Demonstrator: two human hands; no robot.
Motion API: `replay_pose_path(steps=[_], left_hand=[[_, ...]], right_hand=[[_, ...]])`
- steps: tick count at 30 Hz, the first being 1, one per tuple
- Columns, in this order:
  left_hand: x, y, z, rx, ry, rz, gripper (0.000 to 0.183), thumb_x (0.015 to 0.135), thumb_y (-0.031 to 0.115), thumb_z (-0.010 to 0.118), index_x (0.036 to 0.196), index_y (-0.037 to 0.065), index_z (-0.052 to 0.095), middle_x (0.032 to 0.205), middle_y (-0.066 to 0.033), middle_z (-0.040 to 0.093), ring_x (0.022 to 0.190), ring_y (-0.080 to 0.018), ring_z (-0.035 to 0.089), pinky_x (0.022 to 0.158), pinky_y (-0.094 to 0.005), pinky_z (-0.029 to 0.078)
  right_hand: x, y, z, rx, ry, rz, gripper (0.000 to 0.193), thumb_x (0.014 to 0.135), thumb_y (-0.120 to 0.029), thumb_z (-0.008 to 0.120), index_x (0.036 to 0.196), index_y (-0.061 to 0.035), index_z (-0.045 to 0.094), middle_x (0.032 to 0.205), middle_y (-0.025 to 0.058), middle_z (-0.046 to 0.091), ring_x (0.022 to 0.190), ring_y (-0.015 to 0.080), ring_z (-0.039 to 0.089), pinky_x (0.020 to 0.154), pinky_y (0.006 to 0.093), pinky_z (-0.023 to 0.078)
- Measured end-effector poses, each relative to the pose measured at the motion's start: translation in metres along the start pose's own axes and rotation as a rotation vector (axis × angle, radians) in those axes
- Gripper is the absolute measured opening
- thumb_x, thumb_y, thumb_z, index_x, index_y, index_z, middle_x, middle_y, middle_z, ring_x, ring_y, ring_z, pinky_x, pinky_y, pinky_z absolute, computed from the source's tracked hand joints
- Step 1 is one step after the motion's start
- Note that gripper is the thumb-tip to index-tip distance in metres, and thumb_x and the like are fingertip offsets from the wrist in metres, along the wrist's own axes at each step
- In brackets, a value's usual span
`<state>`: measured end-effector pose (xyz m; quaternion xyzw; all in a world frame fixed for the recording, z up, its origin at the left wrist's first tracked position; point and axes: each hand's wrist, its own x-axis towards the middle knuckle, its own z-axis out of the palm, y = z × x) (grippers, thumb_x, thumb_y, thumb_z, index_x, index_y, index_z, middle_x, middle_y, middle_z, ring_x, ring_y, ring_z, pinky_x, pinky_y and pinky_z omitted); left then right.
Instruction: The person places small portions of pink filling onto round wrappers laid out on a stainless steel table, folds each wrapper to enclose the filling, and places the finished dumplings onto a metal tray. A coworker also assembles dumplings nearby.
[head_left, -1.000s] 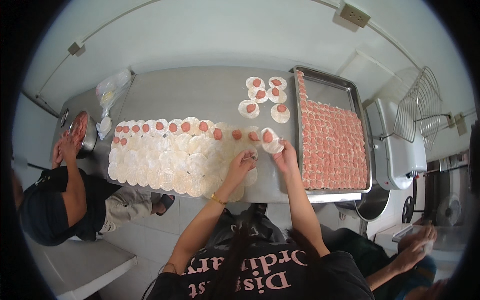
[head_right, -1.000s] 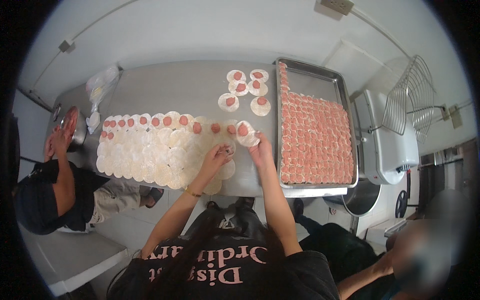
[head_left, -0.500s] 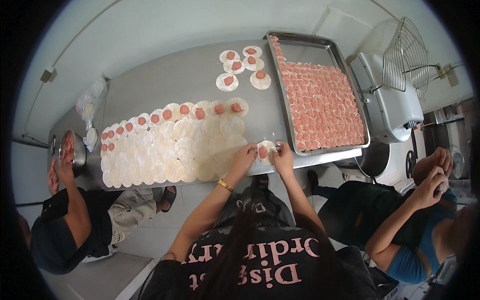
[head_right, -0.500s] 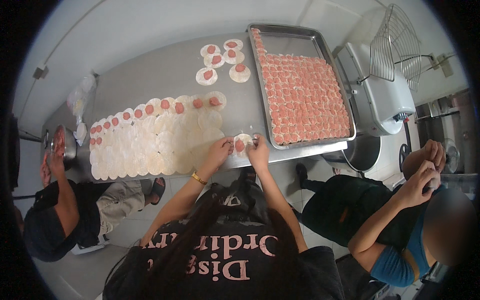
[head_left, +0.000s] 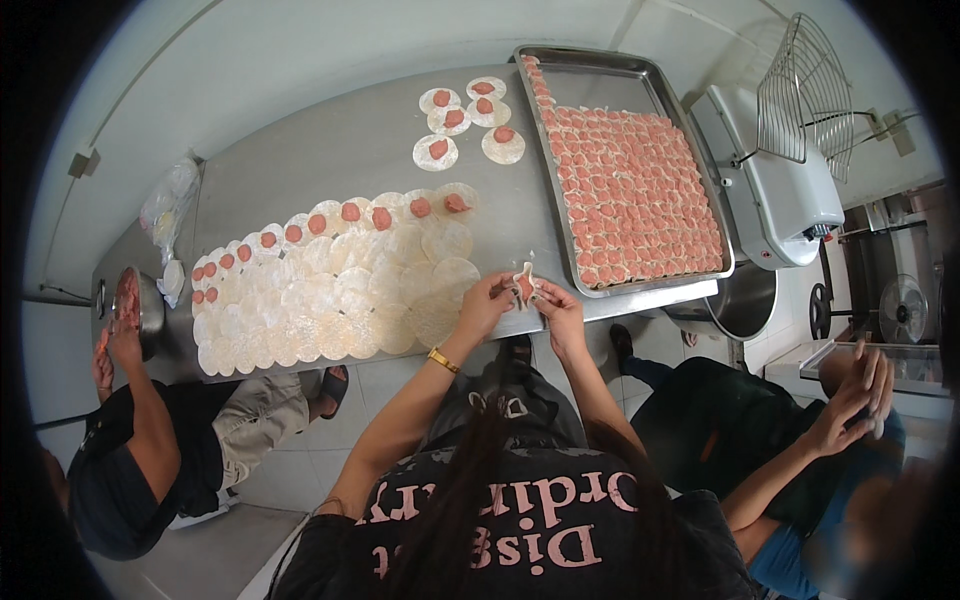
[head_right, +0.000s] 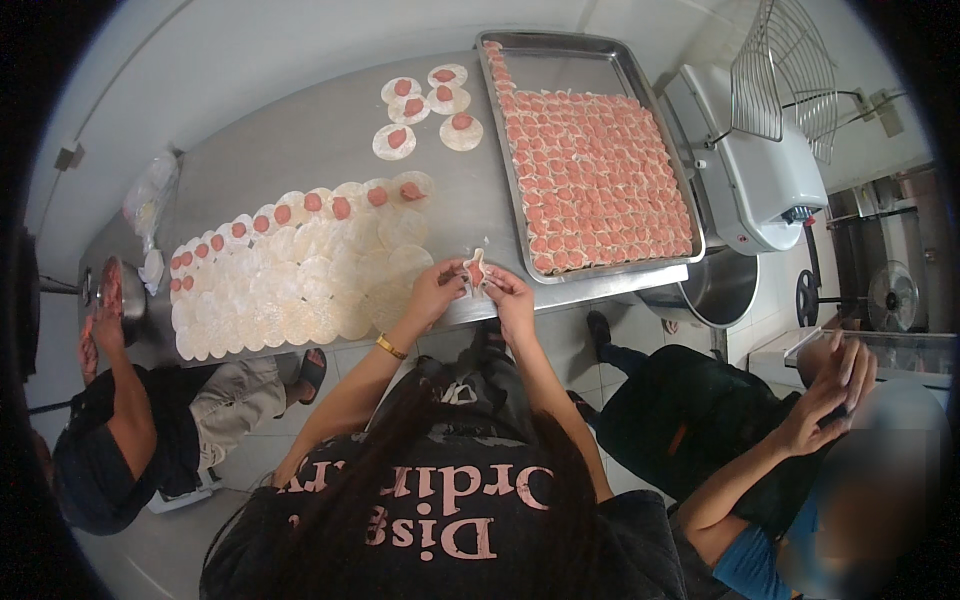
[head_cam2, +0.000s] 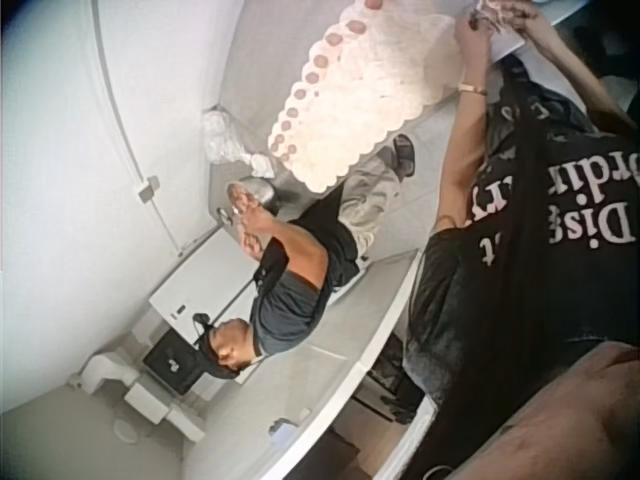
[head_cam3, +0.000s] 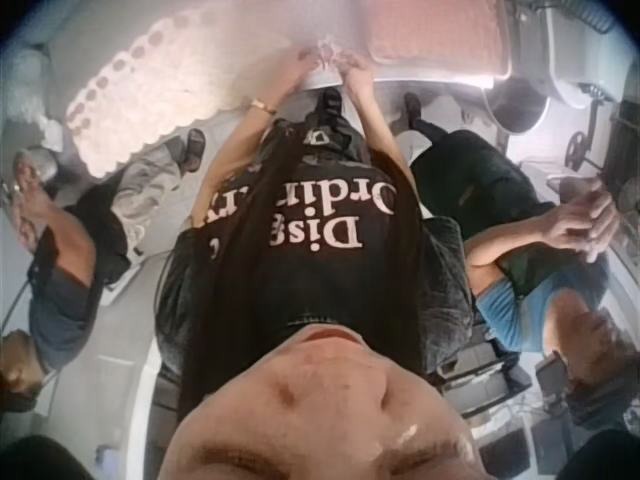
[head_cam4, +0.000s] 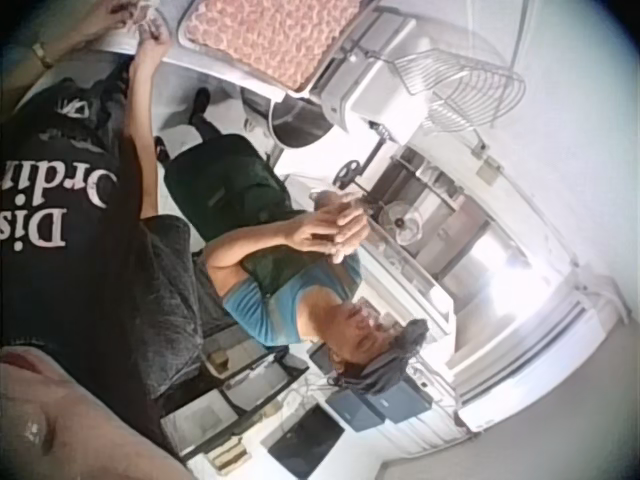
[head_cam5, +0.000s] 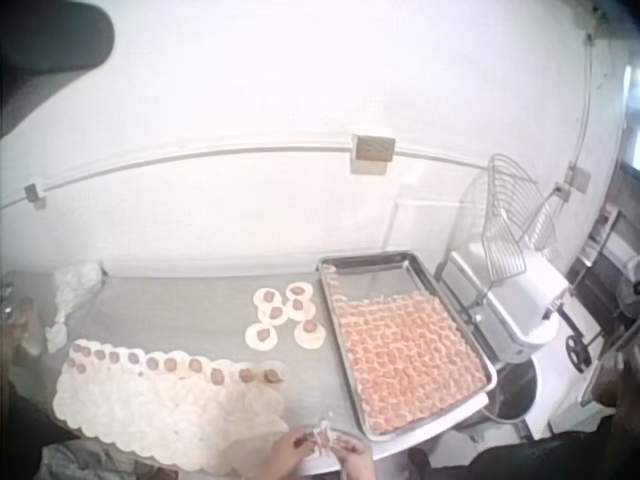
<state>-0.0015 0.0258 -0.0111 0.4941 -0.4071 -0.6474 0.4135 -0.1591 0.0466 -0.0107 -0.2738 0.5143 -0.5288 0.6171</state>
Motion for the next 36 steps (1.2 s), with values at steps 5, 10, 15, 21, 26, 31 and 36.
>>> replay_pose_path(steps=[5,10,15,21,26,31,36], left_hand=[[-0.002,0.013,-0.002,0.119,0.045,-0.035,0.02,0.087,0.002,0.06,0.106,-0.001,0.062,0.095,-0.005,0.062,0.082,-0.0109,0.061,0.069,-0.0227,0.054],[-0.003,0.021,-0.003,-0.137,0.051,-0.023,0.012,0.086,0.003,0.065,0.096,0.0,0.058,0.095,-0.0056,0.063,0.081,-0.0102,0.061,0.07,-0.0231,0.054],[-0.013,0.025,-0.007,-0.198,-0.054,0.019,0.018,0.083,-0.002,0.066,0.097,0.001,0.055,0.098,-0.0062,0.061,0.086,-0.0125,0.061,0.077,-0.0251,0.053],[-0.017,0.018,-0.012,0.007,-0.095,0.041,0.024,0.08,-0.005,0.066,0.102,0.0,0.057,0.105,-0.0065,0.059,0.091,-0.0133,0.062,0.083,-0.0268,0.051],[-0.016,0.004,-0.009,0.322,-0.055,0.273,0.027,0.074,-0.001,0.072,0.099,0.0,0.06,0.102,-0.0086,0.063,0.087,-0.0143,0.063,0.077,-0.0268,0.052],[-0.02,0.007,-0.006,0.491,-0.048,0.263,0.033,0.071,0.004,0.077,0.1,0.003,0.06,0.088,-0.0116,0.066,0.08,-0.0183,0.067,0.071,-0.0293,0.053],[-0.016,0.012,0.001,0.559,-0.019,0.26,0.03,0.072,0.011,0.077,0.095,0.003,0.059,0.081,-0.0124,0.066,0.076,-0.0276,0.067,0.065,-0.0349,0.052]], right_hand=[[0.003,-0.013,0.001,0.031,0.024,0.056,0.027,0.082,0.01,0.058,0.107,0.0027,0.062,0.102,0.0076,0.066,0.092,0.0139,0.063,0.081,0.0243,0.049],[-0.009,-0.022,0.01,0.133,-0.09,-0.059,0.027,0.08,0.01,0.059,0.106,0.001,0.062,0.096,0.0055,0.067,0.087,0.0127,0.063,0.079,0.024,0.049],[-0.003,-0.019,0.0,-0.221,-0.052,-0.09,0.027,0.079,0.012,0.059,0.102,0.0008,0.064,0.092,0.0031,0.066,0.084,0.0105,0.061,0.078,0.0227,0.048],[-0.001,-0.024,-0.003,-0.669,-0.036,-0.178,0.031,0.075,0.01,0.064,0.105,0.001,0.064,0.089,0.0021,0.065,0.084,0.009,0.061,0.078,0.0226,0.049],[-0.007,-0.025,0.0,-0.707,-0.127,-0.273,0.038,0.072,0.009,0.067,0.108,0.0002,0.063,0.09,0.0077,0.067,0.083,0.0141,0.064,0.076,0.0269,0.052],[0.0,-0.02,-0.003,-0.871,-0.145,-0.266,0.045,0.067,0.009,0.067,0.11,-0.0031,0.063,0.093,0.0172,0.066,0.085,0.0276,0.066,0.075,0.0334,0.052],[0.002,-0.033,0.0,-1.031,-0.252,-0.518,0.041,0.065,0.011,0.064,0.103,-0.0013,0.064,0.092,0.0173,0.063,0.084,0.0356,0.062,0.073,0.0385,0.05]])
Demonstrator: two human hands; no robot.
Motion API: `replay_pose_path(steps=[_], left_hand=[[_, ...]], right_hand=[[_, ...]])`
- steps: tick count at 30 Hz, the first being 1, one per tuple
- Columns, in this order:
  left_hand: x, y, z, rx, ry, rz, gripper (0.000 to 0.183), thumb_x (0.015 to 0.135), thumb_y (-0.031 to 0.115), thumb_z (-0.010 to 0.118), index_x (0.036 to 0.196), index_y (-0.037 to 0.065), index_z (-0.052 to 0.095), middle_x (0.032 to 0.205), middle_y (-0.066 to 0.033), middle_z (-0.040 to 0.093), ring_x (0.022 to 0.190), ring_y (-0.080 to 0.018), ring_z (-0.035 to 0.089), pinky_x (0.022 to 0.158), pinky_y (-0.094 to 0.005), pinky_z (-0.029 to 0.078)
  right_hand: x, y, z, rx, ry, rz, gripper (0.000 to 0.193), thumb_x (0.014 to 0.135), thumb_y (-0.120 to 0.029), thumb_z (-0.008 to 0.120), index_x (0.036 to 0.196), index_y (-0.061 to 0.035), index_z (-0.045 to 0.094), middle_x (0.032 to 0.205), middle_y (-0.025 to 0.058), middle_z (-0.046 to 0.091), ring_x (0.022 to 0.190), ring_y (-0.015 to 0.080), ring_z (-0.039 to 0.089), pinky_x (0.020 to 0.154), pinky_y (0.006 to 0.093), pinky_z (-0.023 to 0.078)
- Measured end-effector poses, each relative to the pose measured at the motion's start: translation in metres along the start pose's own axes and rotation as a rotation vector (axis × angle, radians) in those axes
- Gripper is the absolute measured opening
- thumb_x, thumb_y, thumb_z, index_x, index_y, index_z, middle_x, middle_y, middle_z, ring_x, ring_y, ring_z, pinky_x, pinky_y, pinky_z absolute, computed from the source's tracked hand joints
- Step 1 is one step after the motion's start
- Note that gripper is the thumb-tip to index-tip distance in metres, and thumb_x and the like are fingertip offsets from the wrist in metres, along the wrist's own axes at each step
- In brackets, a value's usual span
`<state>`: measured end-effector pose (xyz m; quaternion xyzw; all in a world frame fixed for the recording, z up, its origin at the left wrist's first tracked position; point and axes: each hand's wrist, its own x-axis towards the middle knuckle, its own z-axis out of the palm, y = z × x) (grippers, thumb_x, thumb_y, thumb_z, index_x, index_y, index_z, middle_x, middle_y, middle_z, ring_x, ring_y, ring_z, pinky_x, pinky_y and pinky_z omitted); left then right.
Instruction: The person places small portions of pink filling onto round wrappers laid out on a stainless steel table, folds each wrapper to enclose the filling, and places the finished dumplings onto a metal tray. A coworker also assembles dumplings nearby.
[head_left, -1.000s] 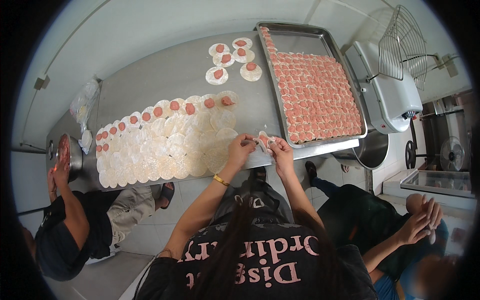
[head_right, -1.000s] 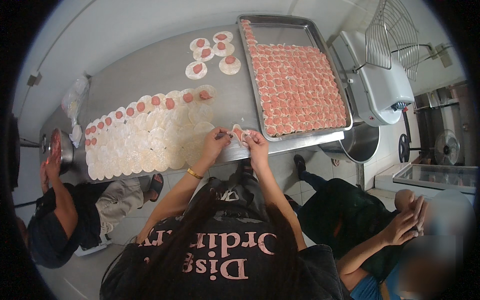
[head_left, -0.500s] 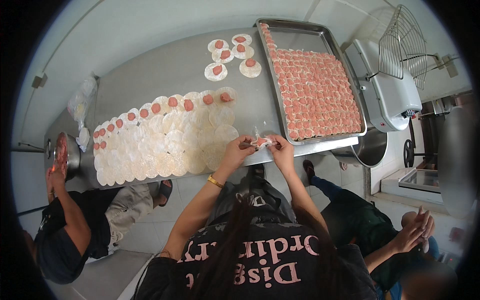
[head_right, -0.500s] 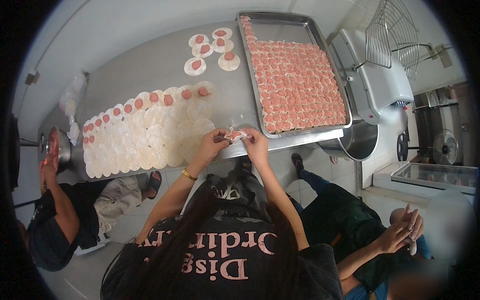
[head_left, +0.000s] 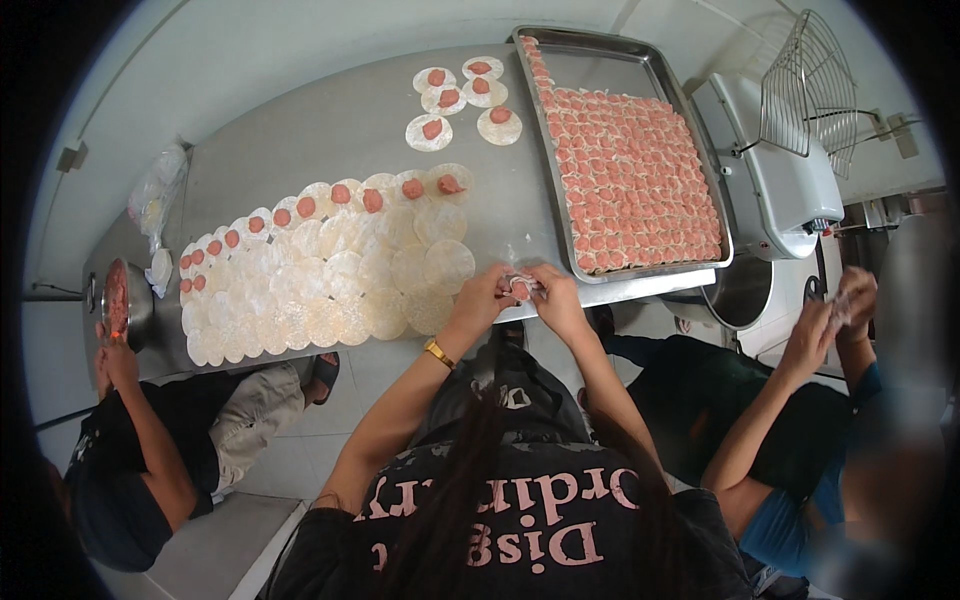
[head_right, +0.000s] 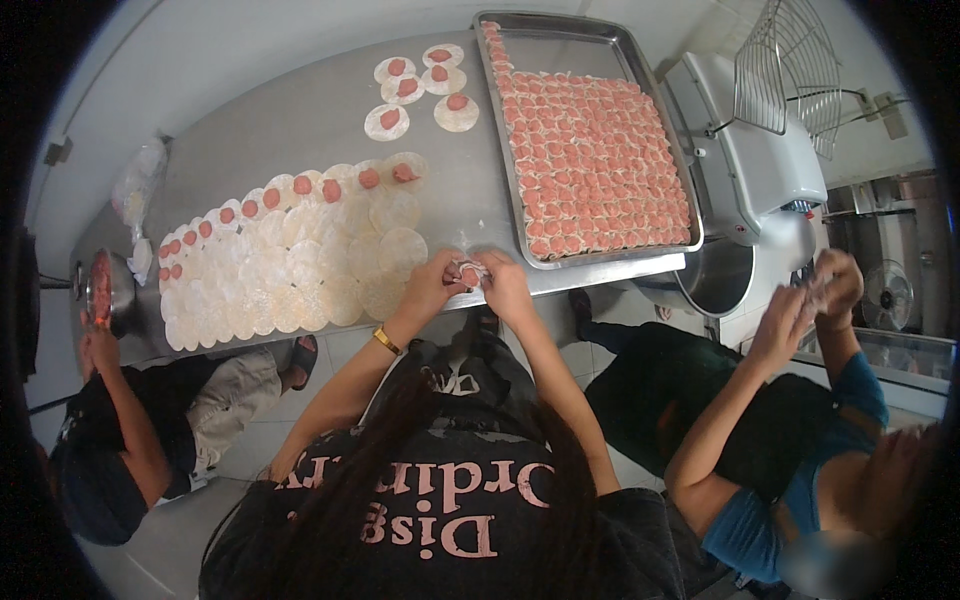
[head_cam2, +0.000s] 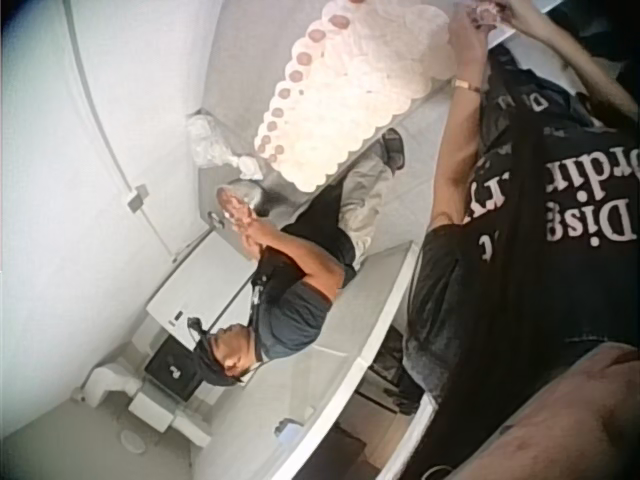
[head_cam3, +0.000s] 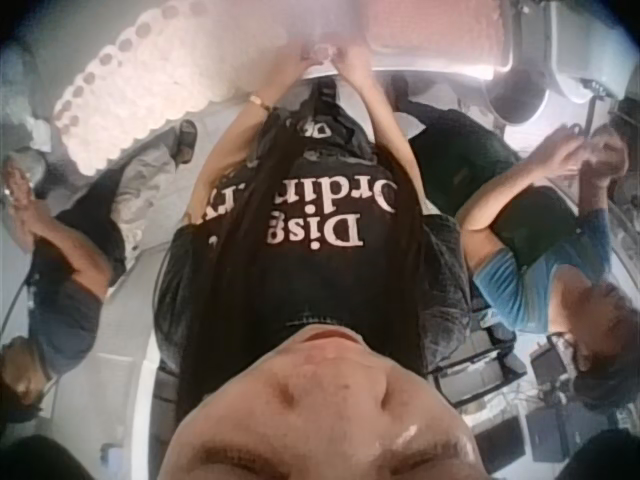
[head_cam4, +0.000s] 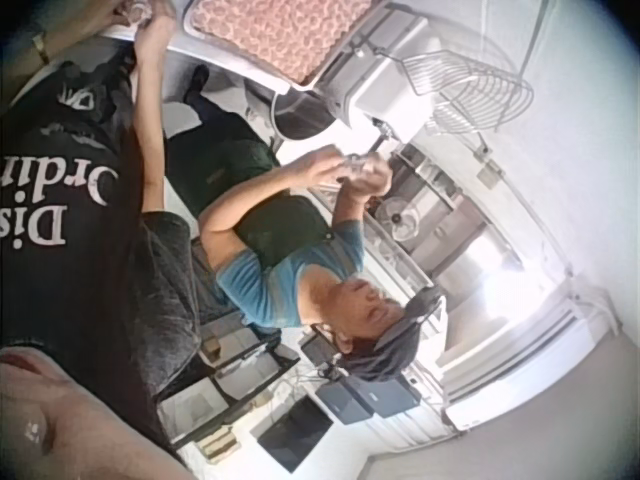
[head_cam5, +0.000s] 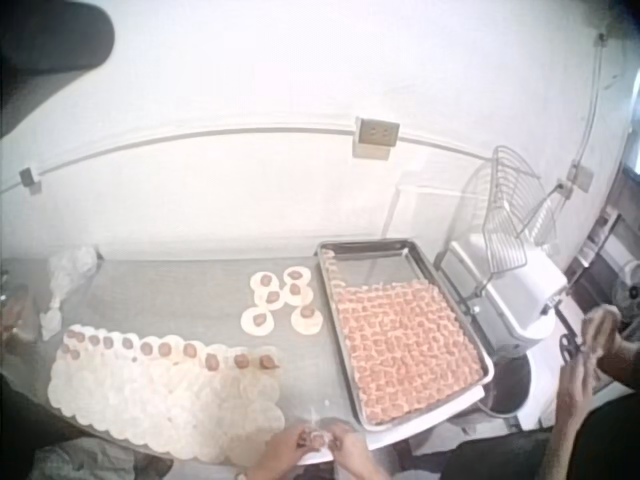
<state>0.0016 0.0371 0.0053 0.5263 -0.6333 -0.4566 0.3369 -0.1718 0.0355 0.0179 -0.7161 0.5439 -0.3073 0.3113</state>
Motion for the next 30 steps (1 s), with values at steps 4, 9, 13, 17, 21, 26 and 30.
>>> replay_pose_path(steps=[4,9,13,17,21,26,30], left_hand=[[0.004,0.0,0.001,0.096,-0.055,0.054,0.032,0.071,0.019,0.077,0.092,0.003,0.059,0.078,-0.0139,0.066,0.073,-0.0307,0.066,0.063,-0.0392,0.05],[0.015,0.004,0.005,0.161,-0.073,0.014,0.034,0.069,0.023,0.078,0.09,0.004,0.059,0.075,-0.015,0.065,0.072,-0.0335,0.064,0.062,-0.0415,0.048],[0.021,0.004,0.004,0.212,-0.109,-0.025,0.035,0.068,0.022,0.079,0.089,0.004,0.059,0.075,-0.0154,0.065,0.071,-0.0342,0.064,0.061,-0.0418,0.047],[0.019,-0.001,0.0,0.088,-0.069,0.051,0.033,0.067,0.02,0.079,0.088,0.003,0.059,0.074,-0.0156,0.065,0.071,-0.0342,0.064,0.062,-0.0415,0.048],[0.021,-0.003,0.002,0.027,-0.094,0.032,0.03,0.067,0.017,0.078,0.086,0.002,0.06,0.075,-0.016,0.065,0.071,-0.0342,0.064,0.064,-0.0414,0.049],[0.02,-0.002,0.001,0.086,-0.123,0.015,0.029,0.068,0.016,0.076,0.086,0.002,0.059,0.076,-0.0169,0.065,0.073,-0.0355,0.063,0.064,-0.042,0.048],[0.022,-0.001,0.0,0.078,-0.077,0.073,0.03,0.07,0.017,0.075,0.09,0.002,0.058,0.076,-0.0173,0.064,0.075,-0.0366,0.063,0.065,-0.0435,0.047]], right_hand=[[-0.005,-0.008,-0.006,-0.019,-0.007,0.099,0.034,0.065,0.011,0.062,0.097,-0.0004,0.065,0.092,0.0167,0.061,0.08,0.0362,0.062,0.069,0.0399,0.05],[0.007,0.0,0.0,-0.016,0.03,0.061,0.035,0.065,0.012,0.061,0.098,-0.0005,0.066,0.094,0.0182,0.062,0.075,0.0359,0.062,0.066,0.0386,0.05],[0.014,0.006,-0.003,0.025,0.04,-0.058,0.034,0.067,0.013,0.059,0.097,-0.0005,0.067,0.094,0.0178,0.063,0.076,0.0355,0.063,0.066,0.0378,0.05],[0.004,0.004,-0.003,0.023,0.097,0.052,0.032,0.068,0.012,0.059,0.096,-0.0001,0.066,0.087,0.0158,0.062,0.08,0.0333,0.063,0.069,0.0362,0.05],[0.005,0.004,0.004,-0.074,0.057,0.075,0.038,0.066,0.013,0.061,0.102,0.0005,0.064,0.089,0.0149,0.061,0.08,0.0299,0.064,0.071,0.0333,0.051],[0.009,0.005,0.001,-0.098,0.069,-0.028,0.035,0.066,0.01,0.064,0.099,0.0,0.064,0.087,0.0153,0.061,0.074,0.0297,0.063,0.066,0.0352,0.051],[0.006,0.0,0.001,-0.042,0.066,0.079,0.029,0.067,0.009,0.063,0.095,0.0002,0.065,0.083,0.0152,0.06,0.075,0.0305,0.062,0.065,0.0363,0.049]])
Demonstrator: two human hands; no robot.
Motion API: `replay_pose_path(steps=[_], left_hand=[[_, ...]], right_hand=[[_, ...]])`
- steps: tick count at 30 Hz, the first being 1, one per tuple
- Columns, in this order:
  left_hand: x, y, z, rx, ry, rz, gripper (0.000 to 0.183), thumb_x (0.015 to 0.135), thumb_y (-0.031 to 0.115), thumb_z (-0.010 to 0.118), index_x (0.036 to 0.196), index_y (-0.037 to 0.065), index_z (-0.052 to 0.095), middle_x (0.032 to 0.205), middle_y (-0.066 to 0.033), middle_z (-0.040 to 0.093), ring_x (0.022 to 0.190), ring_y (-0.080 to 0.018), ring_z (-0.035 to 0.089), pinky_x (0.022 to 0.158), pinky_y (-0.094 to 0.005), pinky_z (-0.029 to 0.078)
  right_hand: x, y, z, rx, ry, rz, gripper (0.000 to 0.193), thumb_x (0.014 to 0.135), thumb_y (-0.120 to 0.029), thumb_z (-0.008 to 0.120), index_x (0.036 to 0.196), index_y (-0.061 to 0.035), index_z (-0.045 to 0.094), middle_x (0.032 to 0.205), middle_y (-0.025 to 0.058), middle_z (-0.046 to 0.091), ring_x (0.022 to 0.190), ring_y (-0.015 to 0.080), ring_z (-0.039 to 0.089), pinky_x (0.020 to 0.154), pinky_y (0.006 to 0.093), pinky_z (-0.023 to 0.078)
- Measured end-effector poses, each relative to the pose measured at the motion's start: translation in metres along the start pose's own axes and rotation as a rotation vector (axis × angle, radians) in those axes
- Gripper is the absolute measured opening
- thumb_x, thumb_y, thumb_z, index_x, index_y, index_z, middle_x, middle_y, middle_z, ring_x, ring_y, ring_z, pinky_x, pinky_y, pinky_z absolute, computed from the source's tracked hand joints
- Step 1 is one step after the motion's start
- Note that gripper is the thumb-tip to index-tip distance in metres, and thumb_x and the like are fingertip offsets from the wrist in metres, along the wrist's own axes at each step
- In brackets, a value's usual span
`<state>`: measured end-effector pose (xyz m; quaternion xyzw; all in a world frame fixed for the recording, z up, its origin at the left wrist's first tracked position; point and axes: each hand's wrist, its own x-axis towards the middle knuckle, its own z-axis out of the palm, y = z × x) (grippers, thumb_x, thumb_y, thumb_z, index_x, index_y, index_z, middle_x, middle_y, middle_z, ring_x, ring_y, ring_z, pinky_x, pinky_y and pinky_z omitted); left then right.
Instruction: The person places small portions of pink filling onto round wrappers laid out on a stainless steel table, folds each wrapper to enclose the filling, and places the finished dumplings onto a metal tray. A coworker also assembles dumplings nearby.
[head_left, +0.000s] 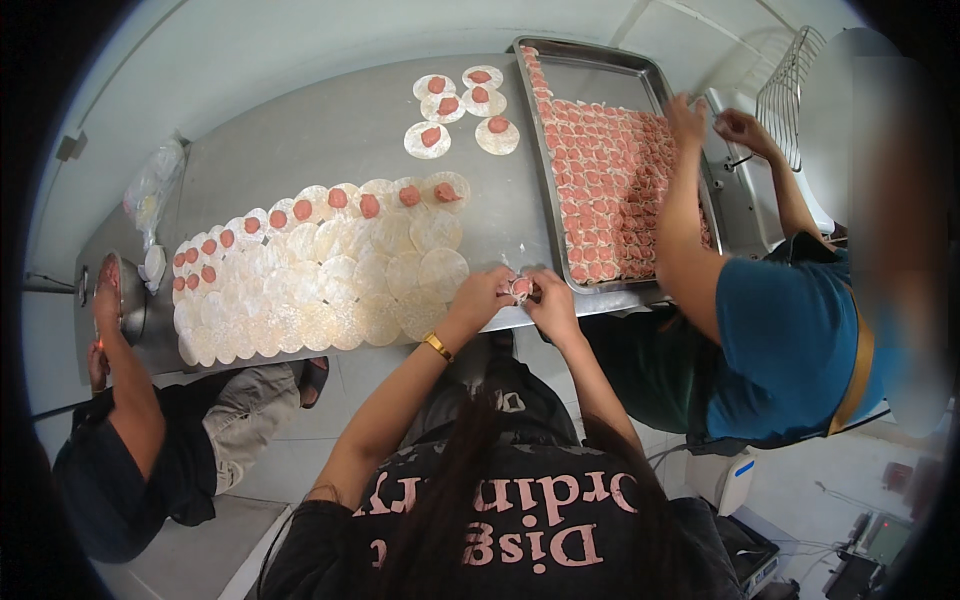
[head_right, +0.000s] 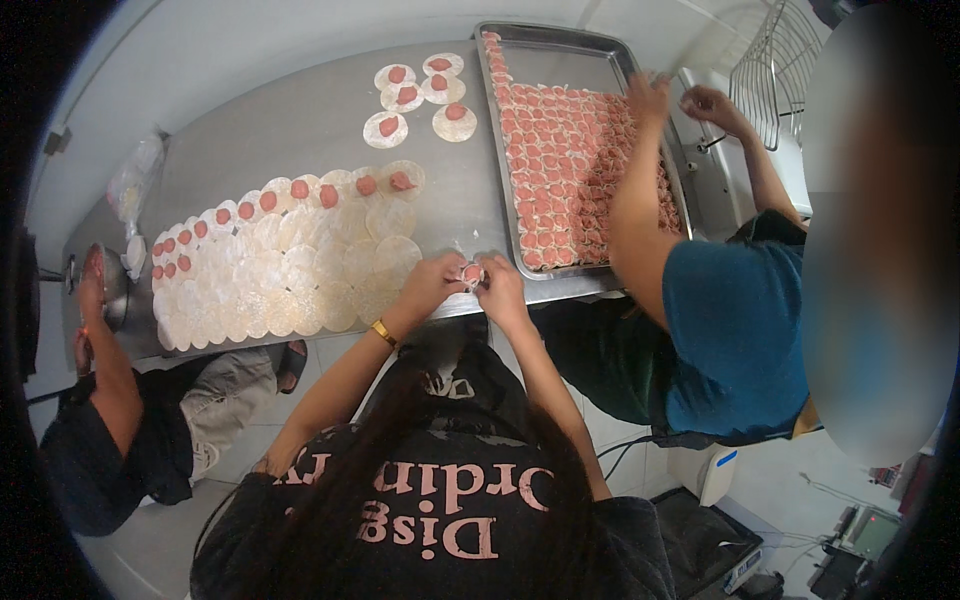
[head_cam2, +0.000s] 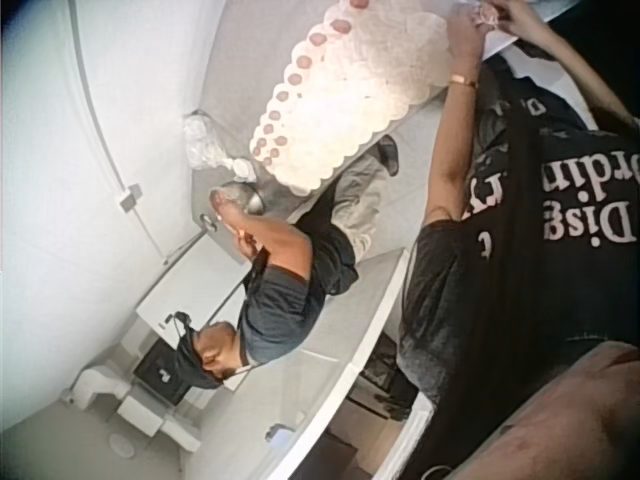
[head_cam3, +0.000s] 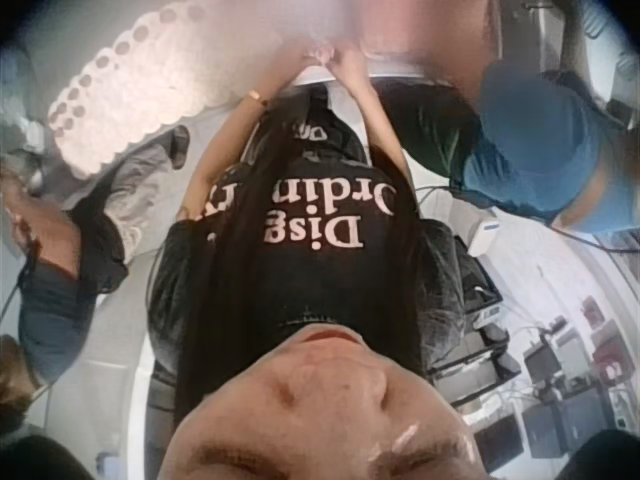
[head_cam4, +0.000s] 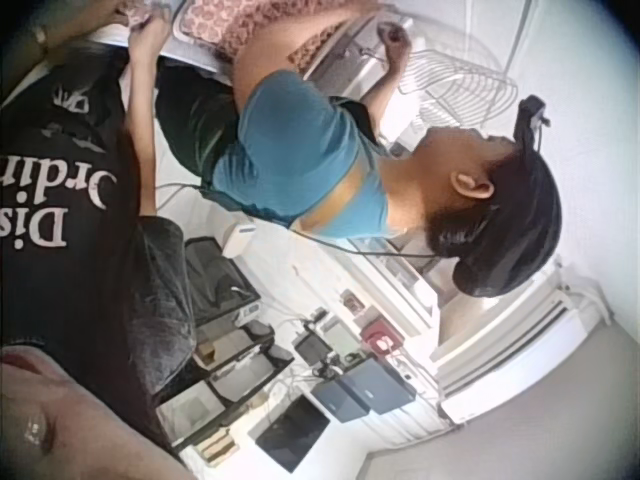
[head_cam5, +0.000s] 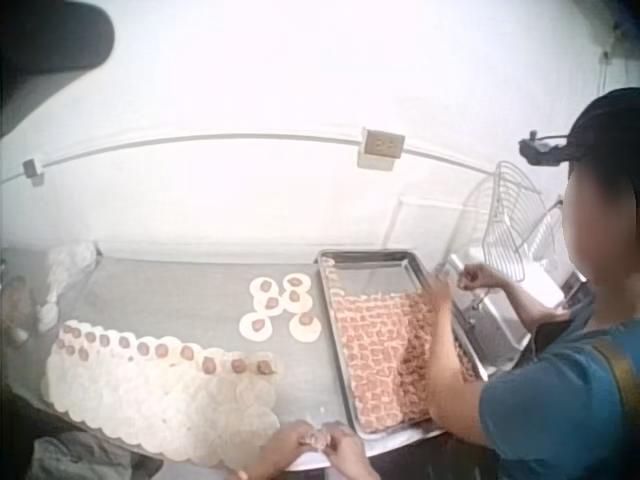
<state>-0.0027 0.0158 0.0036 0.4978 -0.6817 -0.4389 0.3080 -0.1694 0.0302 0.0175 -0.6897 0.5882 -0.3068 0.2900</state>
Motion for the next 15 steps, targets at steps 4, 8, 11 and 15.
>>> replay_pose_path(steps=[4,8,11,15], left_hand=[[-0.0005,0.0031,-0.0001,0.075,-0.058,0.009,0.031,0.071,0.018,0.075,0.092,0.002,0.057,0.077,-0.0178,0.064,0.077,-0.0376,0.062,0.067,-0.0445,0.047],[-0.004,0.0046,-0.0023,0.058,-0.052,-0.021,0.031,0.072,0.019,0.075,0.09,0.002,0.057,0.077,-0.0184,0.063,0.077,-0.0385,0.061,0.066,-0.0442,0.047],[-0.0043,0.0054,-0.0014,0.104,0.001,0.012,0.032,0.072,0.02,0.075,0.091,0.002,0.057,0.078,-0.0182,0.064,0.077,-0.0385,0.061,0.066,-0.0445,0.047],[-0.0063,0.0057,0.001,0.09,-0.061,0.006,0.031,0.072,0.018,0.075,0.094,0.003,0.059,0.079,-0.0178,0.064,0.078,-0.0379,0.062,0.067,-0.0444,0.047]], right_hand=[[0.0037,-0.0012,0.0032,-0.083,0.0,-0.031,0.03,0.066,0.009,0.064,0.094,0.0002,0.064,0.086,0.015,0.061,0.078,0.0303,0.063,0.066,0.0358,0.05],[0.0024,0.0025,0.0011,-0.028,0.009,-0.124,0.027,0.065,0.01,0.06,0.089,-0.0008,0.063,0.086,0.0163,0.06,0.082,0.036,0.061,0.069,0.0409,0.048],[-0.0001,0.0041,0.0009,-0.016,-0.009,-0.018,0.026,0.065,0.01,0.06,0.089,-0.0005,0.063,0.087,0.0159,0.061,0.084,0.0357,0.06,0.069,0.0405,0.047],[0.0009,0.0031,0.0001,-0.079,-0.062,-0.076,0.033,0.065,0.012,0.061,0.095,0.0007,0.064,0.093,0.0151,0.061,0.079,0.0308,0.062,0.067,0.0357,0.049]])
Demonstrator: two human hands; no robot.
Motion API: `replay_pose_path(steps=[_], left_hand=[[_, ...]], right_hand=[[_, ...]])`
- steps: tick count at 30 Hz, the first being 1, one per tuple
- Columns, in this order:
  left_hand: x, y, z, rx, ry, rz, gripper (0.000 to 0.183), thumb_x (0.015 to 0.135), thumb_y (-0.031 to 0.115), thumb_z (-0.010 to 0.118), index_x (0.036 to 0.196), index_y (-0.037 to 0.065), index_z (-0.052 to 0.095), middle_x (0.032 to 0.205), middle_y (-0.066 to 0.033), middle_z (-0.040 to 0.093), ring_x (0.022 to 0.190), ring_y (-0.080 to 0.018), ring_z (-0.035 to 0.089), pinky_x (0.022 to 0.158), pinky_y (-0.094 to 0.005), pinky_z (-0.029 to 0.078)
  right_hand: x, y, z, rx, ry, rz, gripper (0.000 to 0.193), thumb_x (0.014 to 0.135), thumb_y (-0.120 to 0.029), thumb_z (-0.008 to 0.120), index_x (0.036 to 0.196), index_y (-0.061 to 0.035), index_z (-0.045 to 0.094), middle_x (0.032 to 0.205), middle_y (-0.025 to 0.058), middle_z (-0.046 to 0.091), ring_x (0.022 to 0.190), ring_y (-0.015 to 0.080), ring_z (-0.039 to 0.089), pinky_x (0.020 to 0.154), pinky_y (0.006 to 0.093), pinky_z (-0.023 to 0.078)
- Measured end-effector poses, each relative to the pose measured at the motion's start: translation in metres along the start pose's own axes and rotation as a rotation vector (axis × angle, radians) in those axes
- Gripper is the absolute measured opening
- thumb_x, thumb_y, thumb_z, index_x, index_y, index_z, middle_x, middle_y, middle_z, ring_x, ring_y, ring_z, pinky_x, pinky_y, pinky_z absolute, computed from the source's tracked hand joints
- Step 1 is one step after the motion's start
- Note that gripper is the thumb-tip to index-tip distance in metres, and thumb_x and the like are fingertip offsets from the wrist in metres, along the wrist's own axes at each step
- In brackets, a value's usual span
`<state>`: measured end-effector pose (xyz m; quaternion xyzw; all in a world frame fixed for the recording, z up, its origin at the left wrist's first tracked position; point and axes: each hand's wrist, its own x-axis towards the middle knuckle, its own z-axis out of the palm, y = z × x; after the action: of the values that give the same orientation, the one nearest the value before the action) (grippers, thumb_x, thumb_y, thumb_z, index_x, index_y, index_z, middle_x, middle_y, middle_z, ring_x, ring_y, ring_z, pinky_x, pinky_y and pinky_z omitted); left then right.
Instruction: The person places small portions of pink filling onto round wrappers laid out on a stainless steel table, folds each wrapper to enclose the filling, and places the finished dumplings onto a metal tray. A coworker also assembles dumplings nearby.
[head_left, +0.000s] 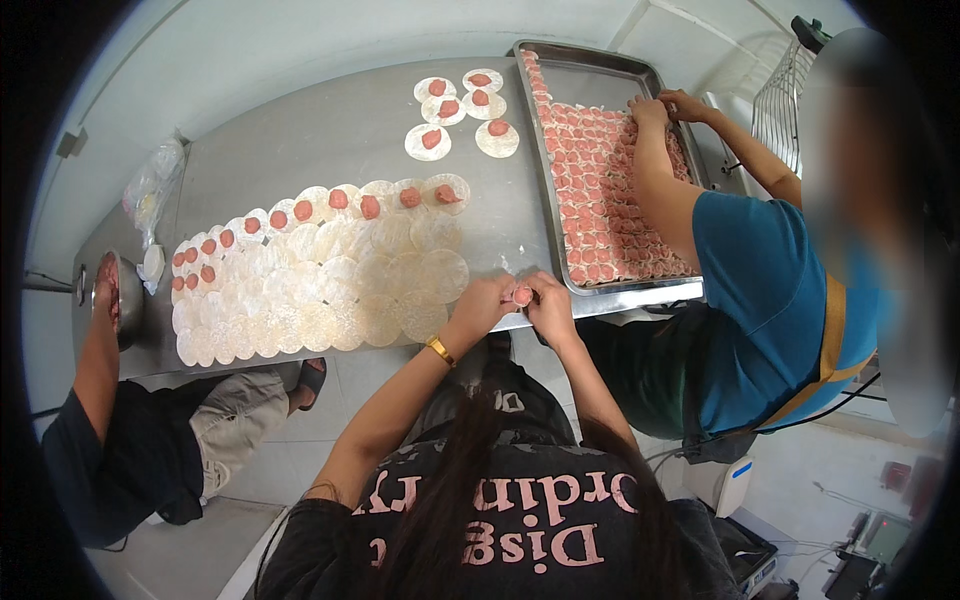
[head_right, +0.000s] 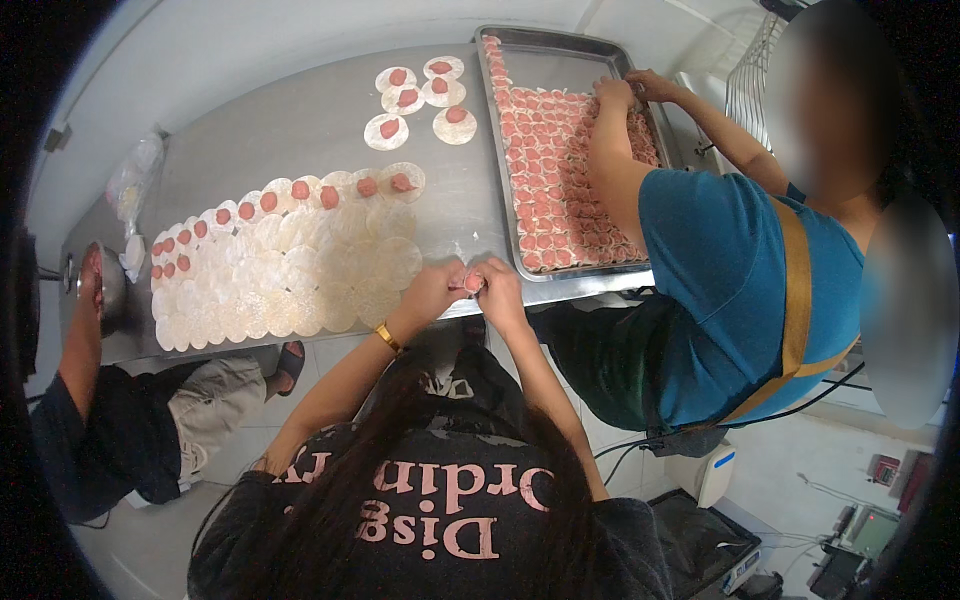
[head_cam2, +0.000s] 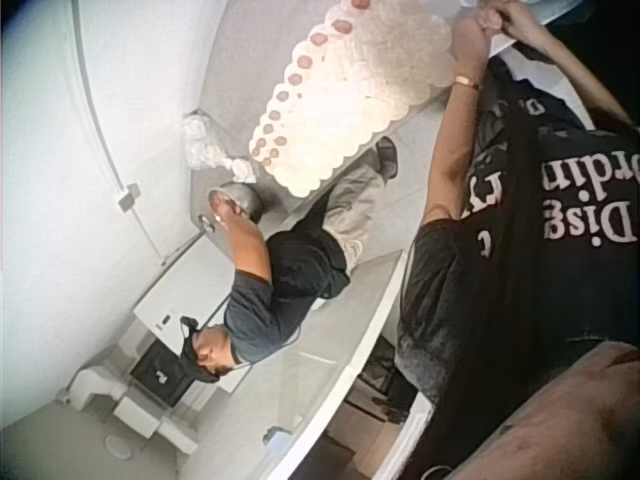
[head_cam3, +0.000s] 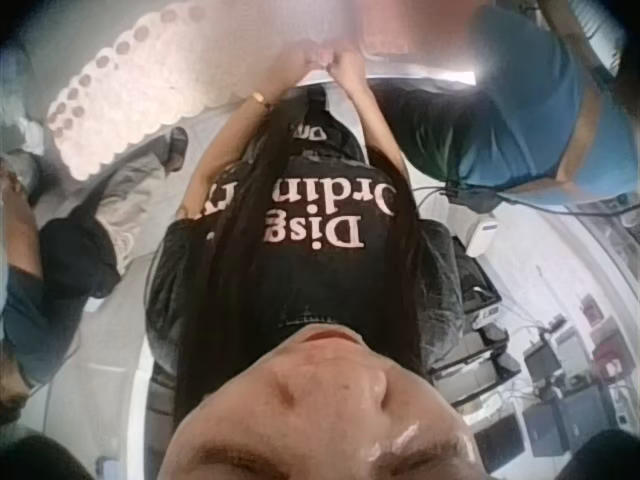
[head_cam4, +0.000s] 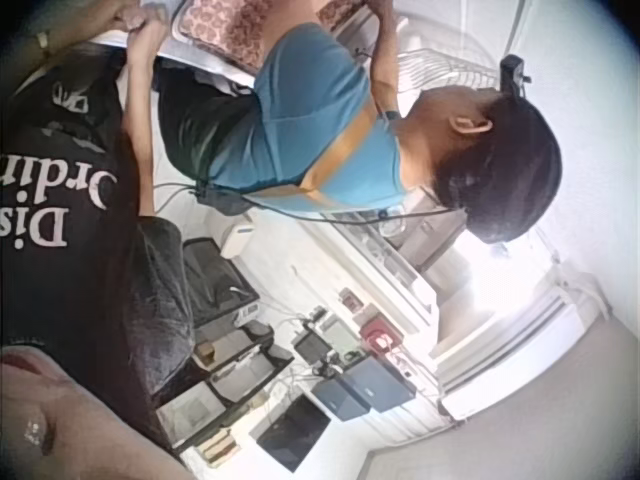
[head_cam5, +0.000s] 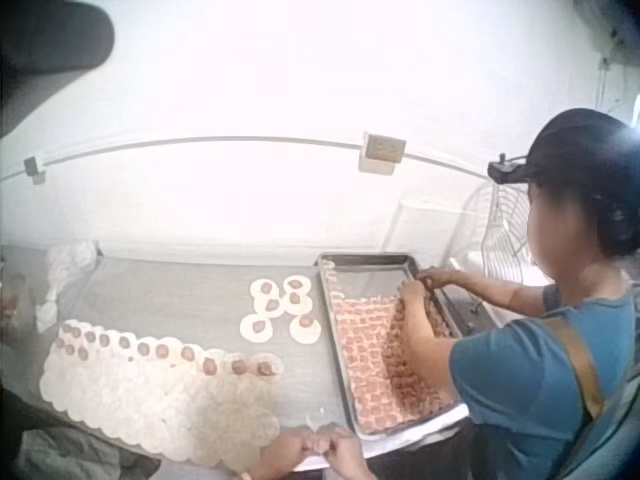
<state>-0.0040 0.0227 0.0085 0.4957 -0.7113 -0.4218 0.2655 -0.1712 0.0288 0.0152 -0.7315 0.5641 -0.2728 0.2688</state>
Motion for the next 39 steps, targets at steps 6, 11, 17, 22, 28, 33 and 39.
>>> replay_pose_path(steps=[6,11,17,22,28,33,39], left_hand=[[-0.003,-0.002,0.002,-0.013,0.125,0.12,0.028,0.072,0.014,0.074,0.091,0.002,0.058,0.081,-0.018,0.064,0.078,-0.0377,0.061,0.068,-0.0438,0.047],[-0.004,-0.005,0.003,0.032,-0.032,0.052,0.035,0.073,0.019,0.076,0.098,0.003,0.058,0.091,-0.0173,0.065,0.081,-0.0333,0.064,0.07,-0.0409,0.05],[-0.006,-0.004,0.006,-0.008,0.102,0.113,0.034,0.075,0.019,0.074,0.101,0.002,0.059,0.092,-0.017,0.064,0.082,-0.0326,0.064,0.07,-0.0398,0.05],[-0.002,-0.004,0.008,0.015,0.06,0.123,0.035,0.075,0.017,0.074,0.104,0.003,0.06,0.089,-0.0165,0.065,0.082,-0.0318,0.065,0.07,-0.0385,0.051],[0.0,-0.003,0.009,-0.035,0.049,0.077,0.029,0.076,0.016,0.072,0.097,0.002,0.058,0.079,-0.0179,0.062,0.076,-0.0378,0.061,0.066,-0.0427,0.047],[0.002,-0.002,0.01,-0.003,0.066,0.095,0.028,0.076,0.015,0.071,0.097,0.002,0.059,0.082,-0.0183,0.063,0.078,-0.0382,0.061,0.068,-0.0432,0.047],[0.002,-0.005,0.011,-0.041,0.102,0.138,0.026,0.075,0.013,0.07,0.097,0.002,0.061,0.089,-0.0178,0.064,0.082,-0.0366,0.061,0.071,-0.0426,0.048]], right_hand=[[-0.01,-0.003,-0.008,0.098,0.001,0.034,0.036,0.067,0.012,0.061,0.101,0.0005,0.064,0.094,0.0145,0.061,0.078,0.0277,0.063,0.069,0.0316,0.051],[-0.009,0.003,-0.003,0.052,-0.005,0.038,0.039,0.067,0.012,0.063,0.104,0.0011,0.063,0.096,0.0143,0.061,0.082,0.0263,0.064,0.073,0.031,0.052],[-0.017,0.003,-0.003,0.043,0.034,0.191,0.04,0.066,0.011,0.064,0.105,0.0013,0.062,0.09,0.0139,0.061,0.077,0.0246,0.064,0.071,0.0309,0.052],[-0.015,0.0,-0.001,-0.027,0.019,0.156,0.045,0.063,0.012,0.066,0.107,0.0019,0.061,0.091,0.0138,0.061,0.078,0.025,0.065,0.071,0.0313,0.054],[-0.019,-0.002,0.001,0.016,0.106,0.256,0.036,0.066,0.009,0.067,0.102,0.0031,0.063,0.088,0.0142,0.062,0.075,0.0262,0.066,0.069,0.0316,0.055],[-0.016,-0.001,0.002,-0.06,0.116,0.214,0.033,0.067,0.008,0.068,0.099,0.0047,0.063,0.091,0.0157,0.062,0.076,0.0265,0.067,0.069,0.0316,0.055],[-0.017,-0.003,0.005,0.016,0.158,0.21,0.028,0.069,0.006,0.07,0.096,0.0043,0.064,0.089,0.0159,0.062,0.075,0.0264,0.067,0.066,0.0319,0.054]])
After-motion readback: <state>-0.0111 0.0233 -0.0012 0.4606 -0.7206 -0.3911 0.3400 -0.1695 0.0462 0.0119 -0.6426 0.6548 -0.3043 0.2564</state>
